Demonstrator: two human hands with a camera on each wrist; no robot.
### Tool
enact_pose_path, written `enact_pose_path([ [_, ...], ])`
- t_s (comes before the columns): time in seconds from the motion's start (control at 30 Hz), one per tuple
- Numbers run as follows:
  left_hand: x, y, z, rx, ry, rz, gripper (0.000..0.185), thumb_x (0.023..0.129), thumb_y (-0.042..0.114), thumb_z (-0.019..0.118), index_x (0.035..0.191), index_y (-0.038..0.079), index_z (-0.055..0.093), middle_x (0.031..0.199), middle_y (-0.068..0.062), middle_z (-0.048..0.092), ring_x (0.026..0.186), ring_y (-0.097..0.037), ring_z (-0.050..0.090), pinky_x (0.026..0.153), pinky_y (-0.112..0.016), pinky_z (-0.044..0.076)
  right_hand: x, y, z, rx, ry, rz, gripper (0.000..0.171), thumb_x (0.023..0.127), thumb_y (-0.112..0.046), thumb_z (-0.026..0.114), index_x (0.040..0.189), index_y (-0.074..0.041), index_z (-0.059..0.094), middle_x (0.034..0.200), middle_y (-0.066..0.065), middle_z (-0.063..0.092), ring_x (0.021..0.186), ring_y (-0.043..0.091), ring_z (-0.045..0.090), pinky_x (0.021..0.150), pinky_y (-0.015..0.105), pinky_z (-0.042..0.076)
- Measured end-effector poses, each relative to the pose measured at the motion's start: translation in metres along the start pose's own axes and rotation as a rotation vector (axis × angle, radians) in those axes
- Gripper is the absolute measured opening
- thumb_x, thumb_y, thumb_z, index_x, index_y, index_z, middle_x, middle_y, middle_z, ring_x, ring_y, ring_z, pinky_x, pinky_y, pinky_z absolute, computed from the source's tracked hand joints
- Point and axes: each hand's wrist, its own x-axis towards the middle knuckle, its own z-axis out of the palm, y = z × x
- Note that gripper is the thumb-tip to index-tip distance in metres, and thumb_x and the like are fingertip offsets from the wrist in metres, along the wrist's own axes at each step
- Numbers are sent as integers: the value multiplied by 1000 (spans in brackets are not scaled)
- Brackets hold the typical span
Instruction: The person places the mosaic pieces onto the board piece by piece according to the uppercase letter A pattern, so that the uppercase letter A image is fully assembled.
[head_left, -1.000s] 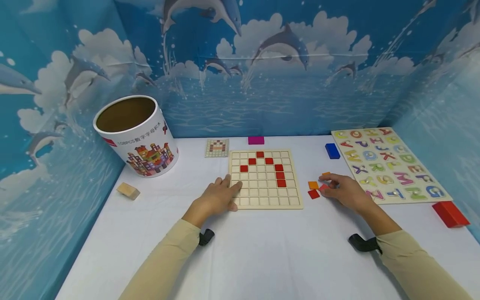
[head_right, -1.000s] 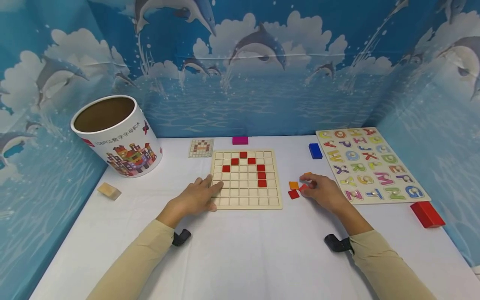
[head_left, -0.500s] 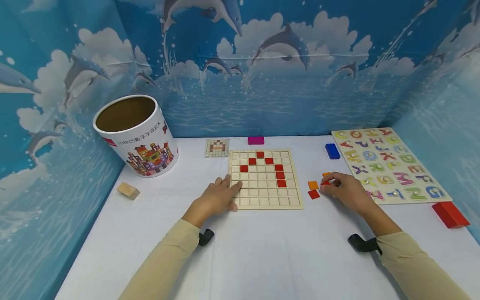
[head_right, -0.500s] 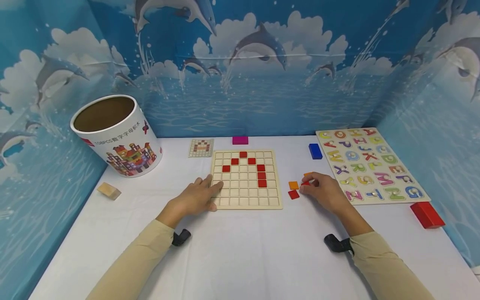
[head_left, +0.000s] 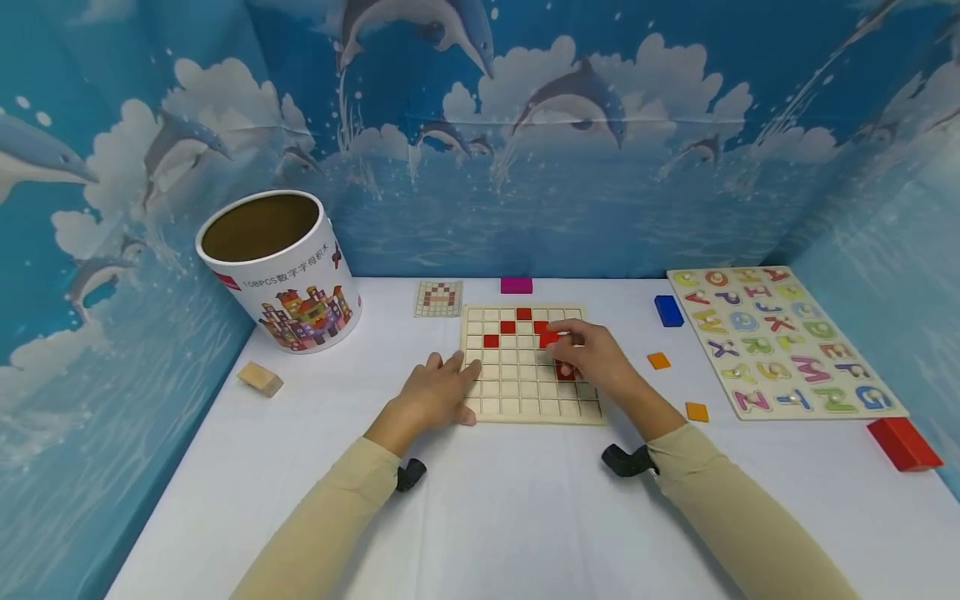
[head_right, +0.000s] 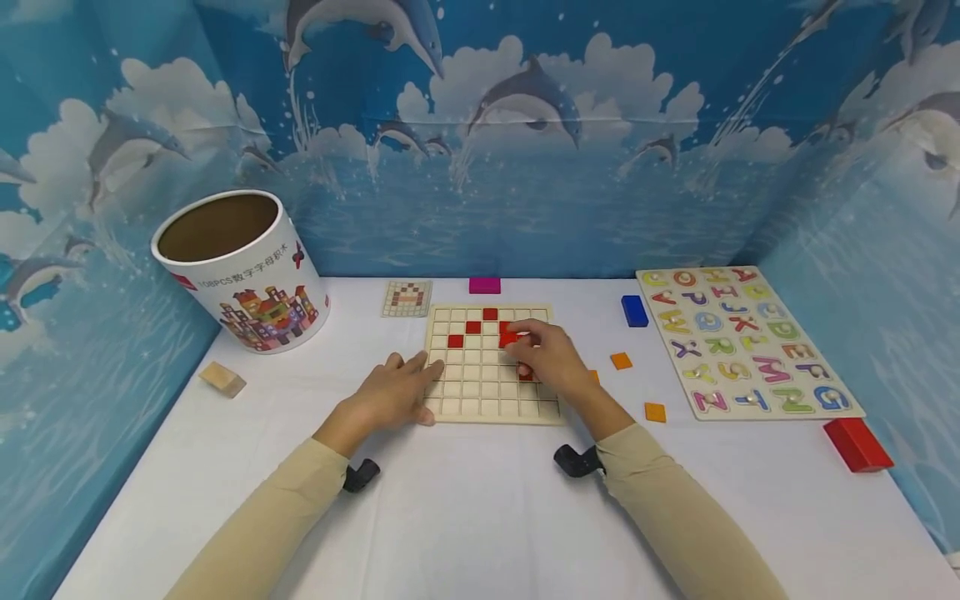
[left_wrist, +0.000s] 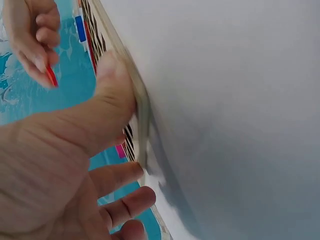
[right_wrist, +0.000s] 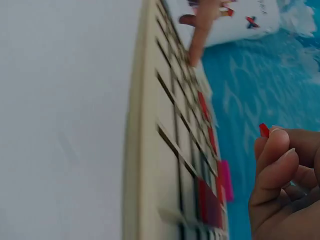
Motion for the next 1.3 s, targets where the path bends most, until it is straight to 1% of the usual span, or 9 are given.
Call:
enact_pose_path([
  [0.2,1,-3,2,8,4,-23,97,82,58,74,161,19,34,168,-8,27,123,-29,40,94,-43,41,23,-4,46,-37,-82,-43,37,100,-15,67,133,-4,53,96,16,66,63,20,59,58,29,49],
  [0.3,2,-5,2,26,18,-26,98,81,59,74,161,17,34,167,-8,28,127,-31,40,95,-44,42,31,-7,59,-143,-67,-74,30,98,-16,69,125,-7,58,89,9,68,62,19,62,62,30,51],
  [0.5,1,-5,0,49,20,-24,98,82,60,73,160,14,35,167,-8,29,127,-30,42,92,-43,43,40,-15,75,-427,-19,-162,26,97,-17,70,121,-7,66,82,4,65,71,17,58,68,31,50],
  [0.6,0,-4,1,45,15,-23,97,82,59,72,160,14,35,167,-8,29,127,-30,42,92,-43,44,40,-18,79,-479,-19,-169,25,96,-17,72,119,-7,67,84,3,63,76,18,56,69,31,48],
  [0.83,0,-3,1,48,9,-27,97,83,59,72,160,13,36,167,-8,29,129,-30,42,93,-44,45,41,-16,83,-510,-16,-194,25,95,-14,73,118,-6,68,81,3,61,75,17,54,68,31,46],
  [0.93,-1,-3,1,45,13,-27,96,83,58,72,160,13,36,167,-9,29,128,-31,42,94,-45,45,39,-15,77,-475,-8,-182,29,95,-16,73,122,-9,67,79,3,60,71,17,53,65,31,45],
  [1.03,-1,-2,2,37,16,-26,96,83,57,72,160,12,36,167,-9,29,127,-31,42,93,-44,45,29,-11,60,-411,8,-177,33,96,-18,71,126,-9,65,77,3,59,64,17,52,61,32,43],
  [1.2,0,-2,2,18,12,-20,96,83,56,72,160,11,35,167,-10,28,127,-30,42,92,-43,44,-3,5,10,-350,68,-182,36,98,-19,69,130,-5,63,79,5,56,64,20,50,58,31,40],
  [1.3,-1,-4,2,11,13,-25,96,83,56,73,160,12,35,167,-10,28,127,-30,41,92,-43,44,-23,19,-19,-348,106,-131,37,98,-21,70,130,-7,62,85,7,55,68,22,52,57,31,42],
])
